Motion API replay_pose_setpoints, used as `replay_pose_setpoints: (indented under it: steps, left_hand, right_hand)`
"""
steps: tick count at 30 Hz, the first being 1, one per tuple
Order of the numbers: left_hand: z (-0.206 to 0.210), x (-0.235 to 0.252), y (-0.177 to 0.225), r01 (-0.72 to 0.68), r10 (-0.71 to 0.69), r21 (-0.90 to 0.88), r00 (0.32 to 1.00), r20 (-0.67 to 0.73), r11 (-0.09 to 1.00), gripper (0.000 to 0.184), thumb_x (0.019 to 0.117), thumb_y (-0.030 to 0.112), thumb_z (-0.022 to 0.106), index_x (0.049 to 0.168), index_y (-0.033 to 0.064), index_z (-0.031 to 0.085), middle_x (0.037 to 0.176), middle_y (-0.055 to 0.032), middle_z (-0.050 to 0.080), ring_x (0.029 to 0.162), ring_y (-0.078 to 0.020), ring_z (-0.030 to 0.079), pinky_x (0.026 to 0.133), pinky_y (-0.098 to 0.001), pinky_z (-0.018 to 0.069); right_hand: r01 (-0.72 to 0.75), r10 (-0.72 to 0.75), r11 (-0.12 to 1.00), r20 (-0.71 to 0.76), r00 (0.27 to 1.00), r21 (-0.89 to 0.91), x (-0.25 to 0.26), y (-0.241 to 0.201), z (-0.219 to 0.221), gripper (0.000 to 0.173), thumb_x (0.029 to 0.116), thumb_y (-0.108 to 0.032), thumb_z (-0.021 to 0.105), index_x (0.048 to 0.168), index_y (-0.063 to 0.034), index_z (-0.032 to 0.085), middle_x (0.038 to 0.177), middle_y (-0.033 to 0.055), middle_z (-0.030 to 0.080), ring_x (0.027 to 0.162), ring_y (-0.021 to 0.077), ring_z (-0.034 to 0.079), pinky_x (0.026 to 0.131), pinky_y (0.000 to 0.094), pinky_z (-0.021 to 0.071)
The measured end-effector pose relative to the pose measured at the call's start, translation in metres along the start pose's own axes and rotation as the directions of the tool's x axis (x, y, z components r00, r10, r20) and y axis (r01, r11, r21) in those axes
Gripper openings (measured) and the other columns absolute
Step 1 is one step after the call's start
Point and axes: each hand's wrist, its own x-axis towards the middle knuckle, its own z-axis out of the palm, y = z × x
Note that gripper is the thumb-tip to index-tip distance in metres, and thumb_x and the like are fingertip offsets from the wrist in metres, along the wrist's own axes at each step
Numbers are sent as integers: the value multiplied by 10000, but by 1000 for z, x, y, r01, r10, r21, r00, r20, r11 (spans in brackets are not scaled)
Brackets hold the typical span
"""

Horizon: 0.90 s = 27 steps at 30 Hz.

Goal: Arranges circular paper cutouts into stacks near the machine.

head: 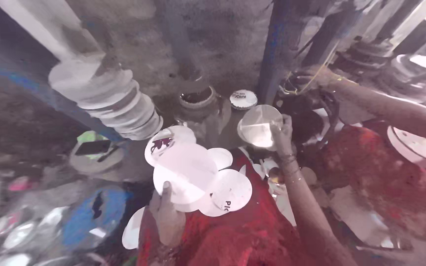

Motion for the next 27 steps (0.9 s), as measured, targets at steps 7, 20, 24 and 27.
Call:
replay_pose_setpoints:
  steps: [7, 20, 24, 27]
  left_hand:
    - [13, -17, -5, -1, -13, 84, 986, 169, 996, 140, 999, 36, 543, 1055, -24, 656, 830, 20, 730, 761, -53, 714, 726, -249, 623]
    - [-12, -1, 0, -49, 71, -116, 978, 196, 992, 465, 1061, 210, 431, 1460, -27, 466, 1379, -74, 607, 1191, -88, 618, 1011, -285, 529]
    - [-15, -9, 4, -83, 80, 9, 977, 196, 997, 561, 1018, 178, 491, 1503, -68, 352, 1478, -161, 481, 1289, -89, 527, 1067, -252, 460]
    - [-36, -3, 11, -154, 152, 0, 976, 154, 988, 351, 962, 21, 537, 1284, -114, 502, 1181, -111, 647, 1047, -83, 651, 906, -248, 562]
  right_hand:
    - [-27, -125, 935, 399, 908, 354, -79, 35, 63, 320, 946, -20, 578, 1260, -62, 530, 993, 12, 659, 812, 69, 655, 724, 266, 583]
    - [68, -191, 931, 318, 929, 359, -101, 27, 91, 429, 913, -48, 573, 1339, -32, 525, 1000, -33, 670, 737, 13, 633, 634, 207, 565]
    - [42, -228, 936, 511, 829, 349, -134, 32, 122, 489, 915, -20, 491, 1395, 73, 473, 1190, 40, 654, 851, 2, 627, 747, 198, 553]
    - [218, -380, 905, 465, 799, 364, -150, 34, 148, 333, 934, -14, 508, 1232, 117, 575, 1097, 63, 681, 889, 9, 651, 794, 206, 571]
